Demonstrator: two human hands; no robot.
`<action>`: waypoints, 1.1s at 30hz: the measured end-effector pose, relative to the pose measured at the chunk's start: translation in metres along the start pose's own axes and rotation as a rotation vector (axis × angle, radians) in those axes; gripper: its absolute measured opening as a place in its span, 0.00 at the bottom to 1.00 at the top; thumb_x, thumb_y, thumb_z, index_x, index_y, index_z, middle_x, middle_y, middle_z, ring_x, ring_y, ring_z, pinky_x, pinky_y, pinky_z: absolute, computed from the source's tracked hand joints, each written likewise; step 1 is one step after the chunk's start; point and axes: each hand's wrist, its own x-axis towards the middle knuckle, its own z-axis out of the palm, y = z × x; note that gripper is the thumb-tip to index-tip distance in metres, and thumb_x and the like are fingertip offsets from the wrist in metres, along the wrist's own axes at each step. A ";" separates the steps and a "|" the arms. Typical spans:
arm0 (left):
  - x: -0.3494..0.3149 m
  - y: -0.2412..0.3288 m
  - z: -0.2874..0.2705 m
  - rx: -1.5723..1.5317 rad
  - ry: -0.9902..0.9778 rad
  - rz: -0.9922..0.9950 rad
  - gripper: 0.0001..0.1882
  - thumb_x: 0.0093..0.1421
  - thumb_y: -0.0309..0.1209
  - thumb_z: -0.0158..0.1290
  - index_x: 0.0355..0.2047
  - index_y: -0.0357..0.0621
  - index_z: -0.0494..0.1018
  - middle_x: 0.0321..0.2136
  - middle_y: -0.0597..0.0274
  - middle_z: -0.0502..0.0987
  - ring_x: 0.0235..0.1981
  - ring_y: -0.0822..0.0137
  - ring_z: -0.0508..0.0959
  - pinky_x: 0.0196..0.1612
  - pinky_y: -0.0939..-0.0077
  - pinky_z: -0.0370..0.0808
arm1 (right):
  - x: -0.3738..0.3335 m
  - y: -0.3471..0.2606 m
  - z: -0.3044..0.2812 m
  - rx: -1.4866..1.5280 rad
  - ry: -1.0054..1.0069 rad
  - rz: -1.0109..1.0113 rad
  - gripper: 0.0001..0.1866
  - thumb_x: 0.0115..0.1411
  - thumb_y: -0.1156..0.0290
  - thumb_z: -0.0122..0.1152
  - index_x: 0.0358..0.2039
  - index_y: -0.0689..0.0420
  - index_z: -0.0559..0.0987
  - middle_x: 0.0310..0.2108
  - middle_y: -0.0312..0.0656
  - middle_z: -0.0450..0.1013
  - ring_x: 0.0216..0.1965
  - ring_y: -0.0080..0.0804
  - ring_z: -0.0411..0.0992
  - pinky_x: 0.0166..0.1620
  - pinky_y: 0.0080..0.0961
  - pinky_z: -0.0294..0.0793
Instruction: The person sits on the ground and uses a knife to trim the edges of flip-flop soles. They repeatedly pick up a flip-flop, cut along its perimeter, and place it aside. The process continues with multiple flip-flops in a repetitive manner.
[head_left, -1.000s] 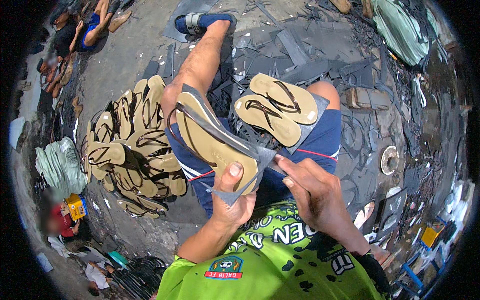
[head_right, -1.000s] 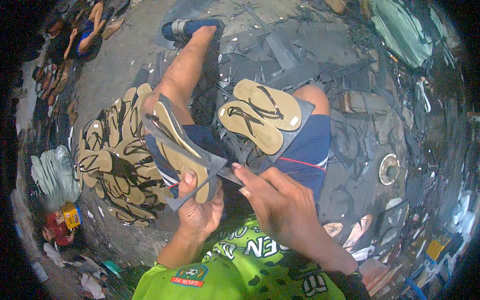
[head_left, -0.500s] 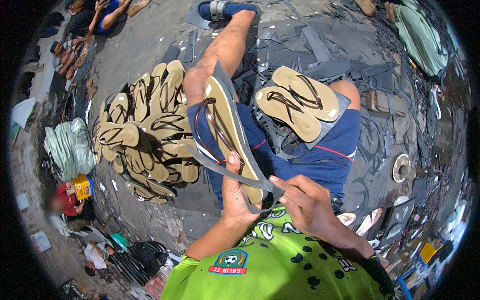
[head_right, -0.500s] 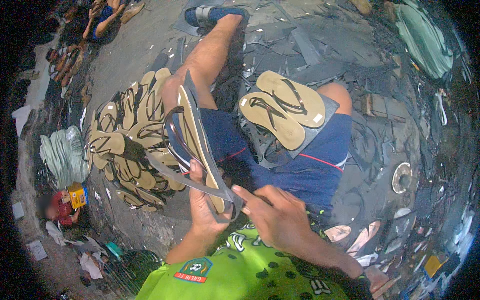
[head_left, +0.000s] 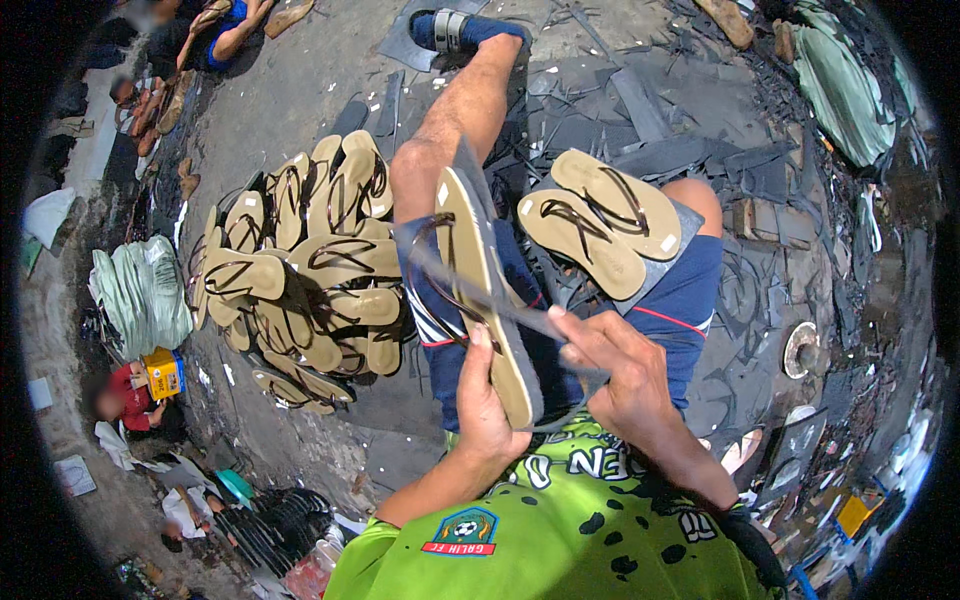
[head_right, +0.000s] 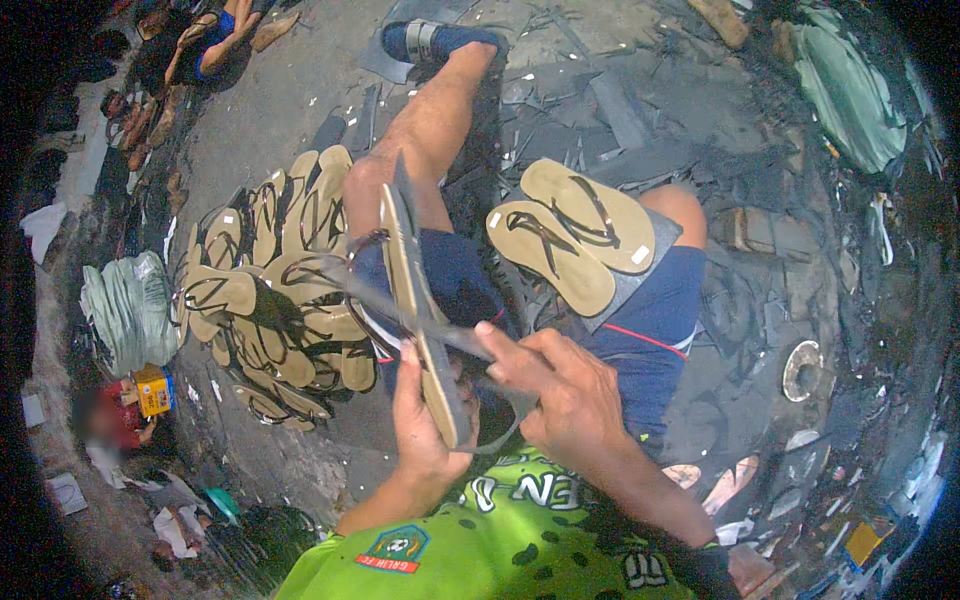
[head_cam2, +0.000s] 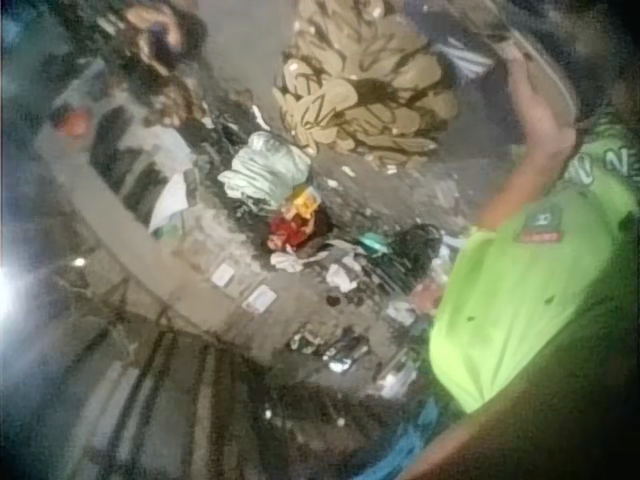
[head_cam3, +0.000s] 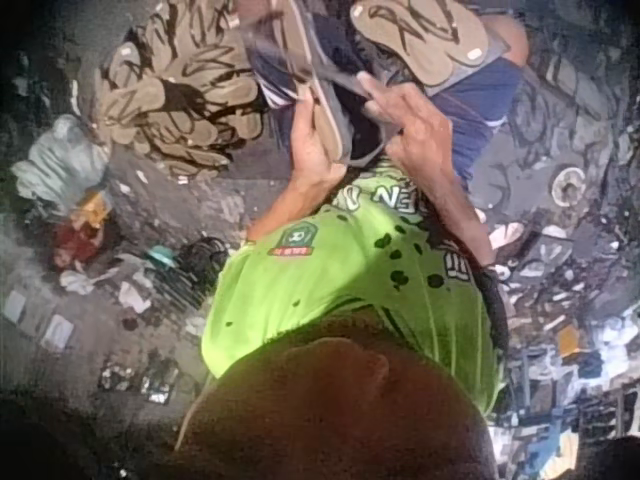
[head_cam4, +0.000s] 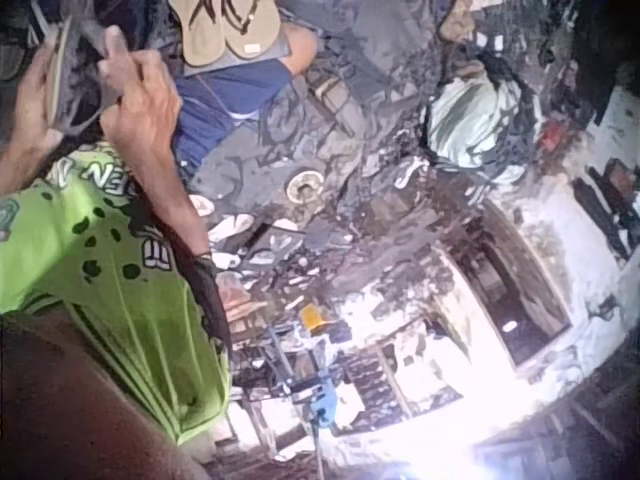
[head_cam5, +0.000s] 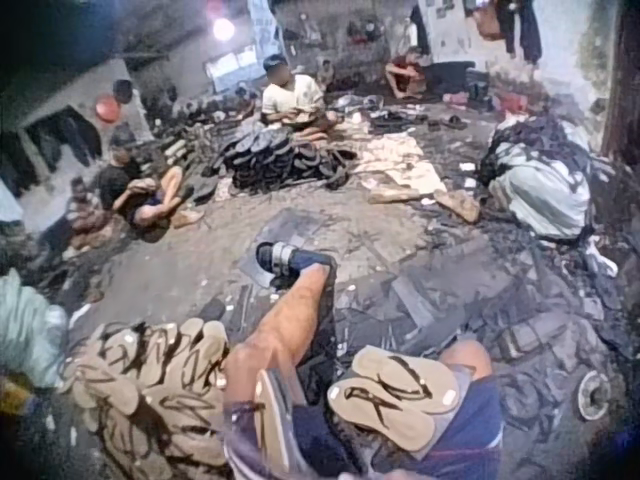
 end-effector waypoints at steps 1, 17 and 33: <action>-0.001 0.003 -0.005 -0.024 -0.039 -0.002 0.17 0.66 0.50 0.45 0.34 0.53 0.73 0.23 0.69 0.76 0.21 0.76 0.75 0.20 0.83 0.74 | 0.000 0.000 -0.002 0.014 -0.027 -0.055 0.28 0.52 0.71 0.66 0.55 0.44 0.74 0.28 0.38 0.71 0.27 0.38 0.73 0.30 0.35 0.73; -0.015 -0.019 -0.009 0.247 0.014 -0.060 0.19 0.66 0.54 0.42 0.39 0.53 0.68 0.23 0.70 0.69 0.21 0.74 0.71 0.22 0.81 0.68 | 0.081 0.028 0.015 -0.193 0.250 0.088 0.21 0.60 0.70 0.58 0.54 0.48 0.75 0.28 0.43 0.72 0.29 0.42 0.74 0.35 0.35 0.73; 0.002 0.055 -0.001 0.503 -0.412 0.331 0.29 0.60 0.36 0.54 0.56 0.32 0.59 0.49 0.49 0.73 0.48 0.61 0.76 0.51 0.65 0.75 | 0.042 -0.018 -0.007 0.503 0.154 0.067 0.09 0.54 0.74 0.65 0.30 0.65 0.75 0.23 0.47 0.70 0.22 0.37 0.71 0.27 0.31 0.68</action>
